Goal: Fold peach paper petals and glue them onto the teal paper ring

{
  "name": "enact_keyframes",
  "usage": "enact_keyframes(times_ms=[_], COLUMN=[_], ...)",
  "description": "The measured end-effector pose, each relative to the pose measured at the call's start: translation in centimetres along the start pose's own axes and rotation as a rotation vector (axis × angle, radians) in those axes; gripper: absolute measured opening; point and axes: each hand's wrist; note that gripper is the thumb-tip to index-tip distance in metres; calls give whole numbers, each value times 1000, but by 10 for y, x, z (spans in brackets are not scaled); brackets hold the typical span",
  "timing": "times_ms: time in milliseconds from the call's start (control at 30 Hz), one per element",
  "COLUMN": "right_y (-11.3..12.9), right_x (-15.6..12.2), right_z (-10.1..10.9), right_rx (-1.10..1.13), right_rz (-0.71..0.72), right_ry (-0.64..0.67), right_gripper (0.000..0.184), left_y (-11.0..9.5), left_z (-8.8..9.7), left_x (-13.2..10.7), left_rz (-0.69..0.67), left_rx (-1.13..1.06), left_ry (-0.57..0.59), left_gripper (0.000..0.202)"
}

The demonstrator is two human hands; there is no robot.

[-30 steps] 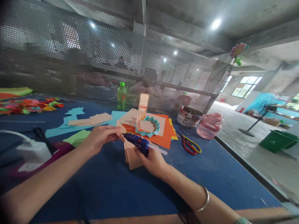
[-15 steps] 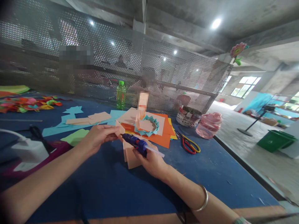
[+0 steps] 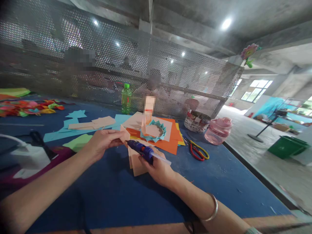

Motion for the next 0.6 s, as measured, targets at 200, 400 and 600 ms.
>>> enact_keyframes(times_ms=[200,400,600], right_y=[0,-1,-2], right_x=[-1,-2,-2], right_z=[0,1,0], right_rx=[-60,-75,-86], right_rz=[-1,8,28], right_ry=[5,12,6], right_gripper=[26,27,25], left_y=[-1,-3,-6], left_z=[-1,0,1], left_x=[0,-1,0], left_rz=[-3,-30,-32], left_rx=[-12,-21,-15], left_ry=[-17,-38,-44], left_gripper=[15,12,16])
Point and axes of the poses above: each hand's wrist, its own x-axis towards the middle knuckle, its own z-axis out of the back of the hand, y = z × x, and after that the axes turned 2 degrees about y, right-handed
